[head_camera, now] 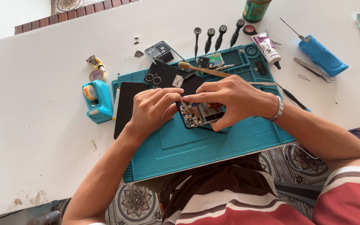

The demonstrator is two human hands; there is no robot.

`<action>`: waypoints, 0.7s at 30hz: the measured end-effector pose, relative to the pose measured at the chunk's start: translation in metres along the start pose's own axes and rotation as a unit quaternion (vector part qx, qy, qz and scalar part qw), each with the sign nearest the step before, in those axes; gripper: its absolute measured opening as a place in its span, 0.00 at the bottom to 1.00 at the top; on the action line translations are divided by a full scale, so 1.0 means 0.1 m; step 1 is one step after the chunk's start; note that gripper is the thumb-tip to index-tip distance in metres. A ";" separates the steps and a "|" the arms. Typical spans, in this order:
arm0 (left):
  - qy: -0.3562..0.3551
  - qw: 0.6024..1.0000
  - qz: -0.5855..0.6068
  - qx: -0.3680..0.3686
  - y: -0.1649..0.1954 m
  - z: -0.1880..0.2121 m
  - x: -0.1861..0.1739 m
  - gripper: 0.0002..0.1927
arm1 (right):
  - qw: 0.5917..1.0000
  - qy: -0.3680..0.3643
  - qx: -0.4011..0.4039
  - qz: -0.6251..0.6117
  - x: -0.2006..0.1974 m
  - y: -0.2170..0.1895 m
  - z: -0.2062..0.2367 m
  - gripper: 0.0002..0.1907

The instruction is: The person works on a disassembled smartphone on a repair mat, scrubbing the exposed motherboard and internal components with a toothbrush, then uses a spudger to pry and adjust parts inside the phone frame while holding the device steady with the other hand.

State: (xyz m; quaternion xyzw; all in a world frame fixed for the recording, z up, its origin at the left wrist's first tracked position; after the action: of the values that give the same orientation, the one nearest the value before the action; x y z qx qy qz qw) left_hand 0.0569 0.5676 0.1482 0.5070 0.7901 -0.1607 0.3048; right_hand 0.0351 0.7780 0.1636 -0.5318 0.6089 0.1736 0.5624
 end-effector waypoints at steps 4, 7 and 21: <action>-0.001 1.000 0.002 -0.008 -0.01 0.01 0.01 0.10 | 0.999 0.022 -0.013 0.039 0.00 -0.01 0.01 0.42; 0.011 1.000 0.011 -0.019 -0.03 0.02 0.01 0.11 | 0.998 0.050 -0.002 0.025 0.00 -0.01 0.03 0.45; 0.014 0.999 0.029 -0.031 -0.07 0.04 0.02 0.12 | 0.993 0.079 -0.030 0.081 0.03 -0.02 0.04 0.41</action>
State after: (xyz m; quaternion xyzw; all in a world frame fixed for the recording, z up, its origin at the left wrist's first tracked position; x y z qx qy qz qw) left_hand 0.0509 0.5636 0.1427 0.5220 0.7840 -0.1206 0.3136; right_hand 0.0394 0.7794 0.1609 -0.5093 0.6873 0.1946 0.4801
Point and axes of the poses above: each hand's wrist, its own z-axis away from the middle knuckle, its own x-axis out of the palm, y = z × x, the point moved 4 cm from there along -z, towards the middle knuckle, and after that the axes turned 6 degrees about x, right-handed, at the moved point
